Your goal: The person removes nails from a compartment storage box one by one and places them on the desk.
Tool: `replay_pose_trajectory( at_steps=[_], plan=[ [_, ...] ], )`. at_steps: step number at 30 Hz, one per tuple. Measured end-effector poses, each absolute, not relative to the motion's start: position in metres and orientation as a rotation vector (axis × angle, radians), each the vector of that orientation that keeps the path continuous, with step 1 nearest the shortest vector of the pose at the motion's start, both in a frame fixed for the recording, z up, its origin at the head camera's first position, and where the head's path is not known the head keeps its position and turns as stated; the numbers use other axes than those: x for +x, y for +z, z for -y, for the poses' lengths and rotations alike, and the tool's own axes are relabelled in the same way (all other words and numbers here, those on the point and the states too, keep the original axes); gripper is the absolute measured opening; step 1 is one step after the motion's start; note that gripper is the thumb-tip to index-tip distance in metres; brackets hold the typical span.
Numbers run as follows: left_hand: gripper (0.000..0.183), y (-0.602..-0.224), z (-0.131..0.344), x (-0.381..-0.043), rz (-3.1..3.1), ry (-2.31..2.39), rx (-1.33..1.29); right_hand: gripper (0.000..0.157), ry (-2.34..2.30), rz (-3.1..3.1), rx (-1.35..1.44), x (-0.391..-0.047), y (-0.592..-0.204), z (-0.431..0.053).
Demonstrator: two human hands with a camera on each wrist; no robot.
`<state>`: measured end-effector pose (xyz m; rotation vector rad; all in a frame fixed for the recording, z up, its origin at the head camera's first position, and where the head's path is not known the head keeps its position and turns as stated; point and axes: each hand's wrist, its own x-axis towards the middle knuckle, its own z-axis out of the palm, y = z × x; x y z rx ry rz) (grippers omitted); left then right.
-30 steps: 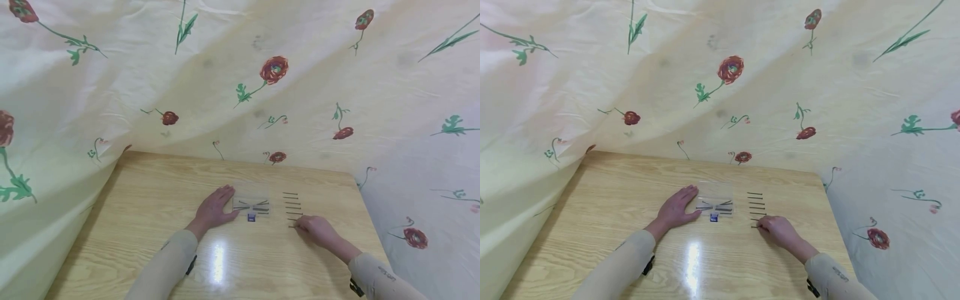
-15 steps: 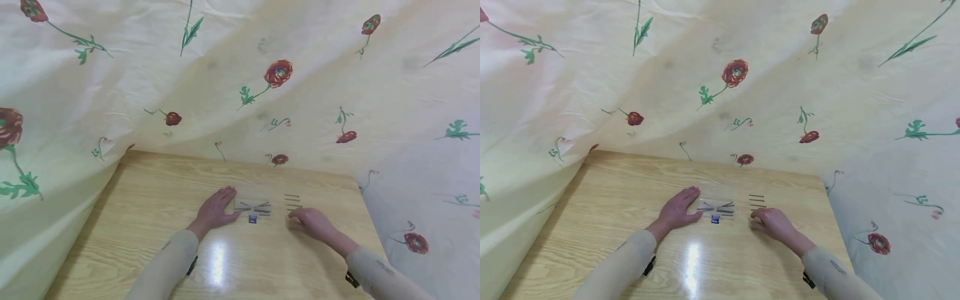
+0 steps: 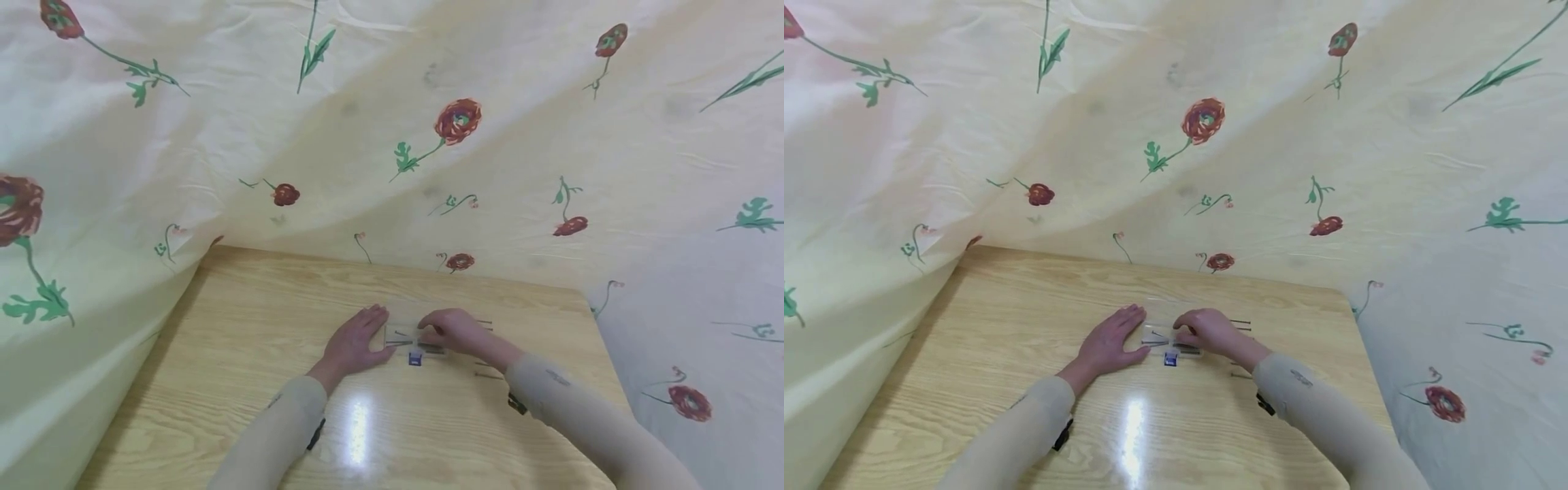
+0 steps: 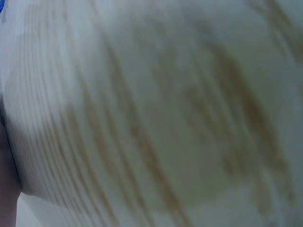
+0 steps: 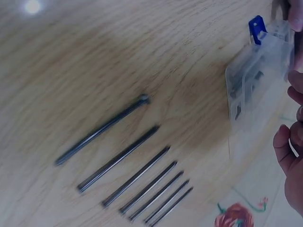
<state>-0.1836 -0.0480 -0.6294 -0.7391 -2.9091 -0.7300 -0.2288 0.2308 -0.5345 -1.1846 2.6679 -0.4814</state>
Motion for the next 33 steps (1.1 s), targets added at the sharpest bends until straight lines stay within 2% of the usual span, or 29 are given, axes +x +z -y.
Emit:
replay_pose_trajectory(
  at_steps=[21,33],
  plan=[
    [0.082,-0.630,0.052,-0.190,2.909,-0.679,-0.765,0.015,-0.453,-2.525,-1.151,-0.260,-0.549,-0.186],
    [0.083,-0.631,0.054,-0.195,2.907,-0.664,-0.784,0.015,-0.281,-2.517,-1.381,-0.266,-0.547,-0.182]
  ],
)
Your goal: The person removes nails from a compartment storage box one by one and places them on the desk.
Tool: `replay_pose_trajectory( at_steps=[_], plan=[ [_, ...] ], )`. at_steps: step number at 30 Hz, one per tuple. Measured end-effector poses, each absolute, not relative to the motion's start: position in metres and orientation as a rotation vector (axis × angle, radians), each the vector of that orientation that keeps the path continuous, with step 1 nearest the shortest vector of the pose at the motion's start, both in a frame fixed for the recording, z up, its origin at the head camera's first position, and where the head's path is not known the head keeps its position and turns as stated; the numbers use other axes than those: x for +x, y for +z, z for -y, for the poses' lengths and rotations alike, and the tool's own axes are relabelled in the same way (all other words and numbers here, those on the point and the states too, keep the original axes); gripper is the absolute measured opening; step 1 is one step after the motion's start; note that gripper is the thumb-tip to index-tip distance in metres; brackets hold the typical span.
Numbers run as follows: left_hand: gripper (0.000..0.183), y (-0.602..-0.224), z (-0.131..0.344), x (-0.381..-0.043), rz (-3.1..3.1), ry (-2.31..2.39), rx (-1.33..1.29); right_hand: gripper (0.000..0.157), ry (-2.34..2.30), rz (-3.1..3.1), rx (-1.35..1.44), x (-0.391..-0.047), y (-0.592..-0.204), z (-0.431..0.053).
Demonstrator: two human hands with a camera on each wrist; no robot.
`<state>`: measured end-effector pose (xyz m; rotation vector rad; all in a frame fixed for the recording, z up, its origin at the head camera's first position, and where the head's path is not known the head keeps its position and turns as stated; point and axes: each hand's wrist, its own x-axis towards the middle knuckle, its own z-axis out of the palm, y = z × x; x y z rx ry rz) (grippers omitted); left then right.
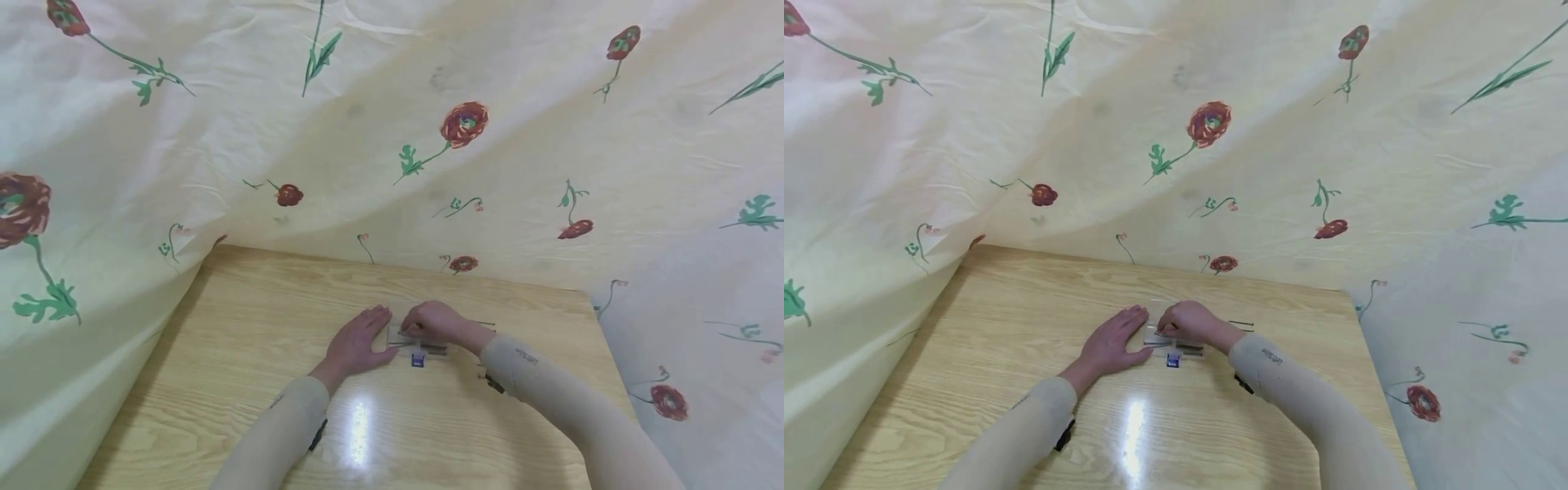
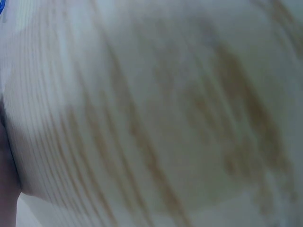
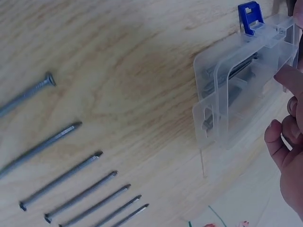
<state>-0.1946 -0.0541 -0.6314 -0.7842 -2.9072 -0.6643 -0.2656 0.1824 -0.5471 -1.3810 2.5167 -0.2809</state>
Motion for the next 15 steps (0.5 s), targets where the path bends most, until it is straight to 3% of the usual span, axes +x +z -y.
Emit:
replay_pose_trajectory(
  at_steps=[15],
  plan=[
    [0.084,-0.632,0.055,-0.195,2.923,-0.669,-0.779,0.012,-0.087,-2.486,-1.505,-0.268,-0.547,-0.171]
  ],
)
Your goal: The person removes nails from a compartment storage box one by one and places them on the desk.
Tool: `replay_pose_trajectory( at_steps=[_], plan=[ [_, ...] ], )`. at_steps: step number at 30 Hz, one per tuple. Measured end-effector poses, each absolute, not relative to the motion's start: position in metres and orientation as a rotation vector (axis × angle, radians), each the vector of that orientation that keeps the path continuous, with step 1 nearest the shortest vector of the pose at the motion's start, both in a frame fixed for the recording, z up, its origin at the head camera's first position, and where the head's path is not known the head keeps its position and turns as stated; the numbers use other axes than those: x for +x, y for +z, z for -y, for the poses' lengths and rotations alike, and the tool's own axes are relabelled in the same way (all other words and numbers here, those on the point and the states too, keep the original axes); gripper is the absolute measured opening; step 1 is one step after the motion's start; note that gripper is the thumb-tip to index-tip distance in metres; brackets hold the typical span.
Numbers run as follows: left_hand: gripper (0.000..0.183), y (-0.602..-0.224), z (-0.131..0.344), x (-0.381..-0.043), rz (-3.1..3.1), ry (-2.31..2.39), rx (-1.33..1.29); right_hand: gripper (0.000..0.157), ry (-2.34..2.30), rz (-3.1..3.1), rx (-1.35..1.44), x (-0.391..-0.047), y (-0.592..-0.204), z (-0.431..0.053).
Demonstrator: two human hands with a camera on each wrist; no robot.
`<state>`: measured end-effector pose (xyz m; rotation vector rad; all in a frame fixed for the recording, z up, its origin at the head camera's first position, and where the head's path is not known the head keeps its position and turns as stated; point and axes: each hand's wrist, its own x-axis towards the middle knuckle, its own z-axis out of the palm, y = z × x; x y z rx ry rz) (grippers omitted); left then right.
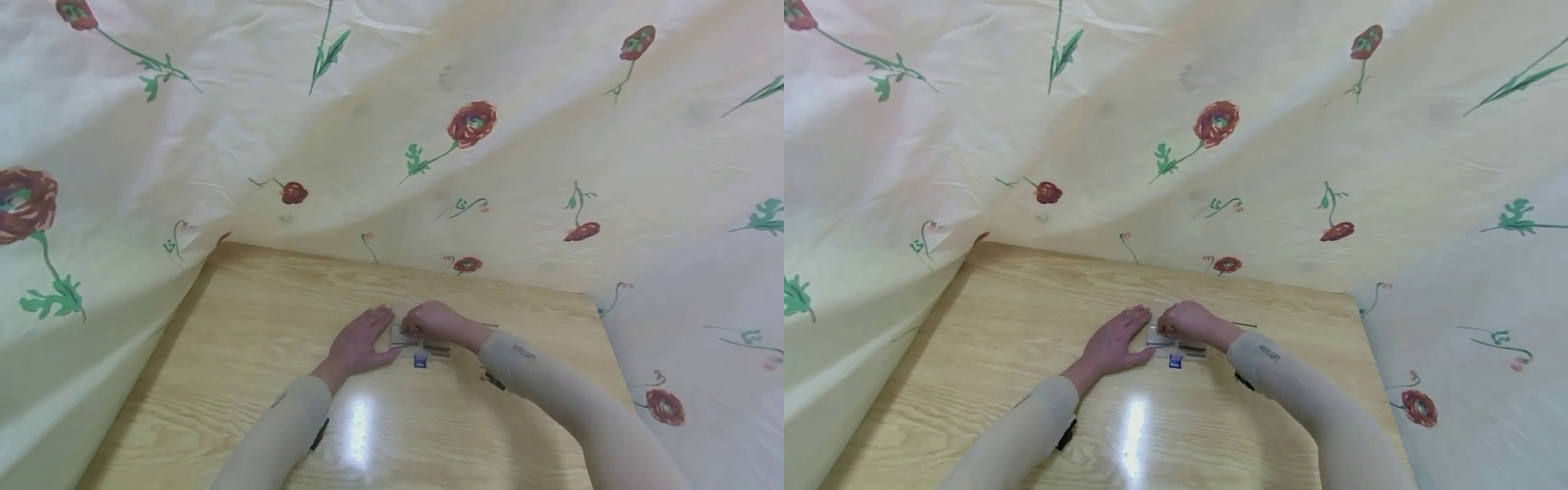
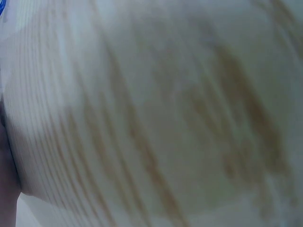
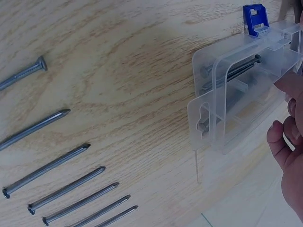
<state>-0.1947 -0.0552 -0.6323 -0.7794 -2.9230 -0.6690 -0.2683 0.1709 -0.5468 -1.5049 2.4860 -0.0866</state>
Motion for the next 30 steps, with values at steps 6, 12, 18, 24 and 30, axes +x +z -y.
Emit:
replay_pose_trajectory(
  at_steps=[6,12,18,24,30],
  plan=[
    [0.084,-0.6313,0.0553,-0.1956,2.926,-0.651,-0.778,0.008,-0.077,-2.472,-1.444,-0.2707,-0.5461,-0.1690],
    [0.084,-0.6302,0.0549,-0.1950,2.925,-0.652,-0.798,0.004,-0.060,-2.445,-1.428,-0.2738,-0.5483,-0.1689],
    [0.083,-0.6286,0.0559,-0.1953,2.931,-0.637,-0.795,0.004,-0.019,-2.417,-1.445,-0.2771,-0.5479,-0.1662],
    [0.084,-0.6285,0.0567,-0.1945,2.959,-0.665,-0.779,0.002,0.067,-2.383,-1.525,-0.2775,-0.5439,-0.1627],
    [0.084,-0.6305,0.0552,-0.1952,2.955,-0.680,-0.792,0.002,0.032,-2.388,-1.531,-0.2766,-0.5452,-0.1667]
  ],
)
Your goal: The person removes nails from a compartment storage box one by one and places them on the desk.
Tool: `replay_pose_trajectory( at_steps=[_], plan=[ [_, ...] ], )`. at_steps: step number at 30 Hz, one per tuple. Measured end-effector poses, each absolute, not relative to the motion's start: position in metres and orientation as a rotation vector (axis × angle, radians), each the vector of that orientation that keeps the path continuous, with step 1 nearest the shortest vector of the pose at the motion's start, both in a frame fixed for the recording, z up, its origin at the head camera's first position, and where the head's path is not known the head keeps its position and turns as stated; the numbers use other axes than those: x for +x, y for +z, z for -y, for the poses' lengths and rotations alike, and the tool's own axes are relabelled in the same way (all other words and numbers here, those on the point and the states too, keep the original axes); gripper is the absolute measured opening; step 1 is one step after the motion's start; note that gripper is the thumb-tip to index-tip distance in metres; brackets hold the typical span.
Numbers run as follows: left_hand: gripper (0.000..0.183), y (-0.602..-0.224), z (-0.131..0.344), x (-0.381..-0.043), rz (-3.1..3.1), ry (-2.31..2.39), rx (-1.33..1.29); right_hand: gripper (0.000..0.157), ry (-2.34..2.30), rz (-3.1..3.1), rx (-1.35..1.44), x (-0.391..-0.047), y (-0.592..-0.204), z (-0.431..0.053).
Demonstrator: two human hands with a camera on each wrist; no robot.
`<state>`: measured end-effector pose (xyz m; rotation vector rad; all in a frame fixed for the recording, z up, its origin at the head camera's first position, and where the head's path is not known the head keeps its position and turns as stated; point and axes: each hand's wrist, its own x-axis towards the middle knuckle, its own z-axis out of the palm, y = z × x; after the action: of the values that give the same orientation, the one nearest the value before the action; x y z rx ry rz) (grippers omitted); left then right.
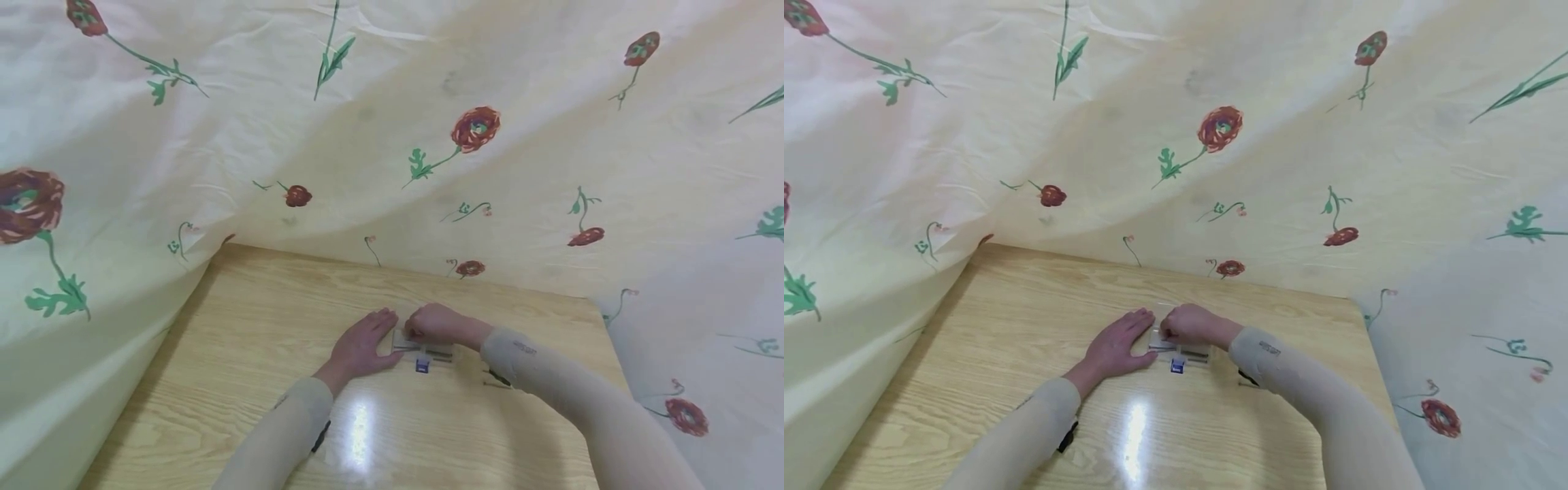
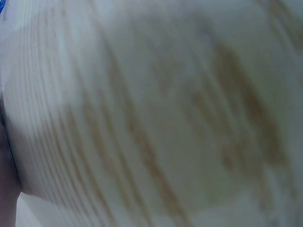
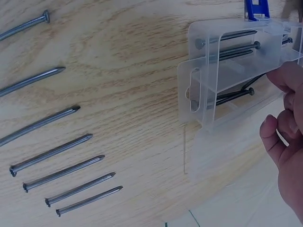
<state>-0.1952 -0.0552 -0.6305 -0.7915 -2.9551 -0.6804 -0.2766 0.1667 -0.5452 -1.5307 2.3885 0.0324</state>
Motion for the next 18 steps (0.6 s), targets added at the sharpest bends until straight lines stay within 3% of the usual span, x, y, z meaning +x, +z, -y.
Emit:
replay_pose_trajectory(
  at_steps=[7,18],
  plan=[
    [0.084,-0.629,0.053,-0.195,2.954,-0.660,-0.798,0.005,-0.166,-2.471,-1.422,-0.276,-0.543,-0.174],
    [0.086,-0.632,0.053,-0.193,2.956,-0.703,-0.778,0.004,-0.355,-2.627,-1.444,-0.260,-0.506,-0.196]
  ],
)
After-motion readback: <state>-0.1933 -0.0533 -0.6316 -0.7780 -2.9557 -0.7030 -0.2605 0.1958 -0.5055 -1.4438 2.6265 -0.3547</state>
